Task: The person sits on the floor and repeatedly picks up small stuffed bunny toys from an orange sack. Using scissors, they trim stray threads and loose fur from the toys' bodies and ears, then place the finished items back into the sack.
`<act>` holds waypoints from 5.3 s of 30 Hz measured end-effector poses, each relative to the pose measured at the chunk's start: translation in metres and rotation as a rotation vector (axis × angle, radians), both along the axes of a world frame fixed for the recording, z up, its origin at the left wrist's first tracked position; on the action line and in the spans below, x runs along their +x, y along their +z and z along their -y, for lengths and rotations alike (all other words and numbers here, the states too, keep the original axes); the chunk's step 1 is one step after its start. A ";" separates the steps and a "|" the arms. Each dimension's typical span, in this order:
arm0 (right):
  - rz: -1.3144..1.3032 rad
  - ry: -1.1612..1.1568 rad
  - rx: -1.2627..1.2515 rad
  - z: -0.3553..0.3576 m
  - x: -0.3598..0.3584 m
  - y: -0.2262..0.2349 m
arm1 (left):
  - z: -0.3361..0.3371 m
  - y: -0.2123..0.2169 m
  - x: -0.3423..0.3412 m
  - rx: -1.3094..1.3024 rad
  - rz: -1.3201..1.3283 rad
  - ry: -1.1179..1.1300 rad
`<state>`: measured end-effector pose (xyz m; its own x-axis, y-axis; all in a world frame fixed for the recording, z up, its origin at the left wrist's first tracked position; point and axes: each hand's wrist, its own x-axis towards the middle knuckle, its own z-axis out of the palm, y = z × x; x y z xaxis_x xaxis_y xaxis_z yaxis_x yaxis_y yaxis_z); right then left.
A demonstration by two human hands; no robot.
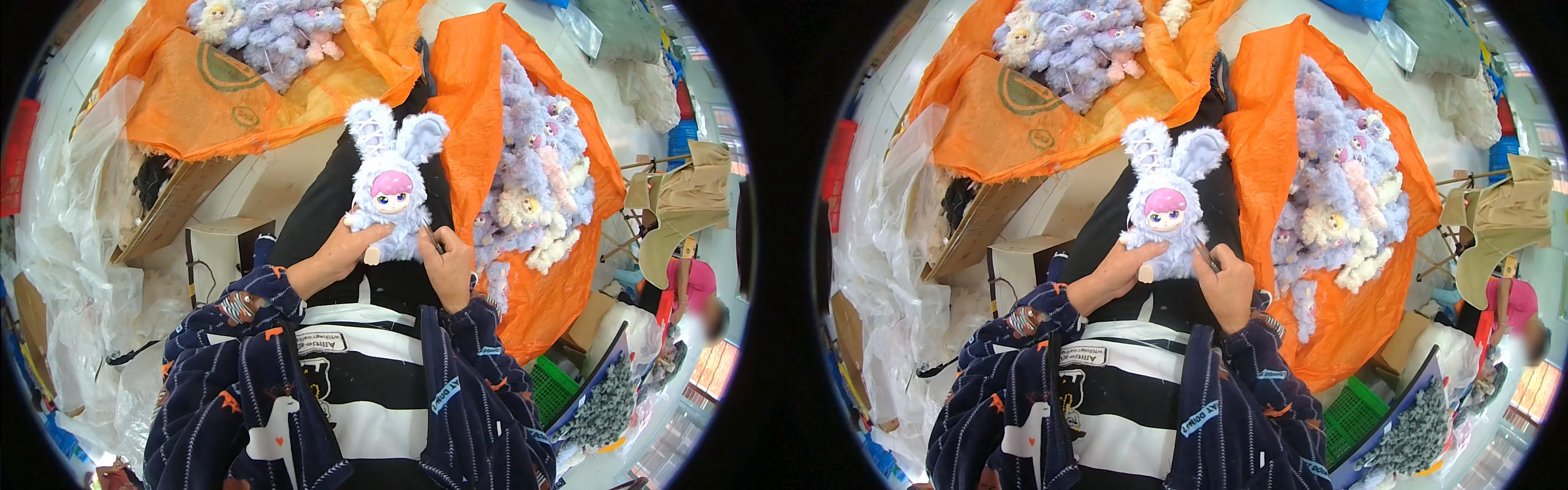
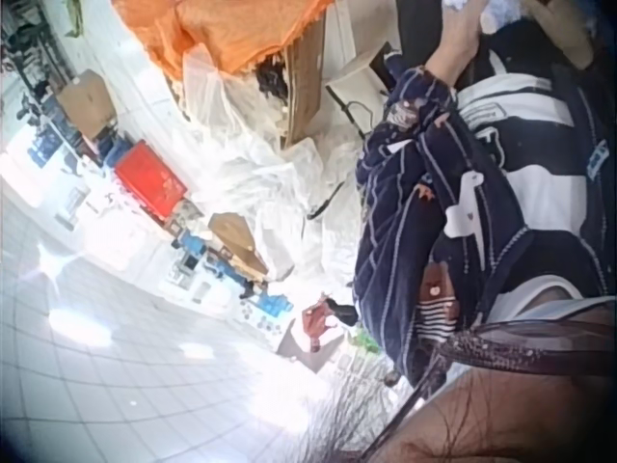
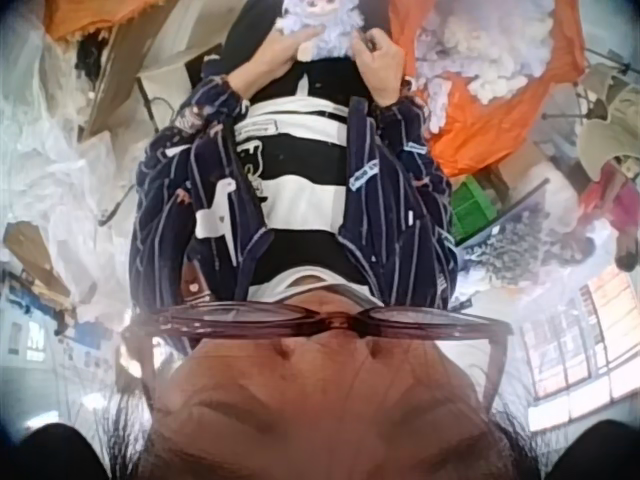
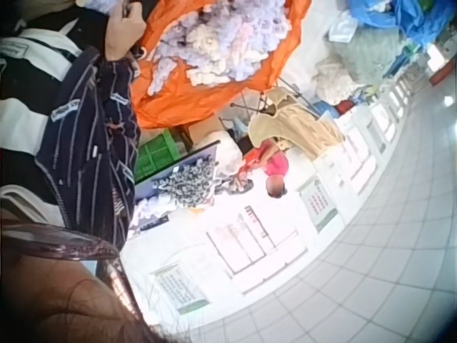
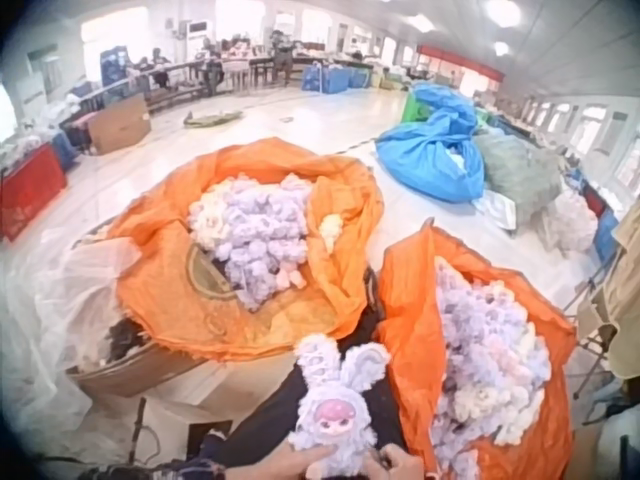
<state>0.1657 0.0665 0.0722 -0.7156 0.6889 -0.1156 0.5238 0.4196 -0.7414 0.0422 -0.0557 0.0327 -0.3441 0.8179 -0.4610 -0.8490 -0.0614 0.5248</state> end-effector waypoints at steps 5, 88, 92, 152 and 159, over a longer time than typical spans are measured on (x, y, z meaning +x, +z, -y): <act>-0.205 0.497 0.220 0.004 -0.012 0.025 | -0.001 -0.008 -0.002 -0.070 -0.027 0.009; -0.700 -0.222 -1.143 -0.048 0.066 0.057 | -0.056 0.049 -0.011 0.425 0.015 -0.473; -0.444 -0.178 -1.659 -0.002 0.022 0.006 | -0.025 0.050 -0.031 0.451 -0.019 -0.262; -0.156 0.457 0.232 0.008 0.016 0.001 | 0.005 -0.011 -0.008 -0.131 -0.083 -0.144; -0.065 0.106 -0.018 0.002 0.020 -0.021 | 0.008 -0.013 -0.004 -0.243 -0.223 -0.160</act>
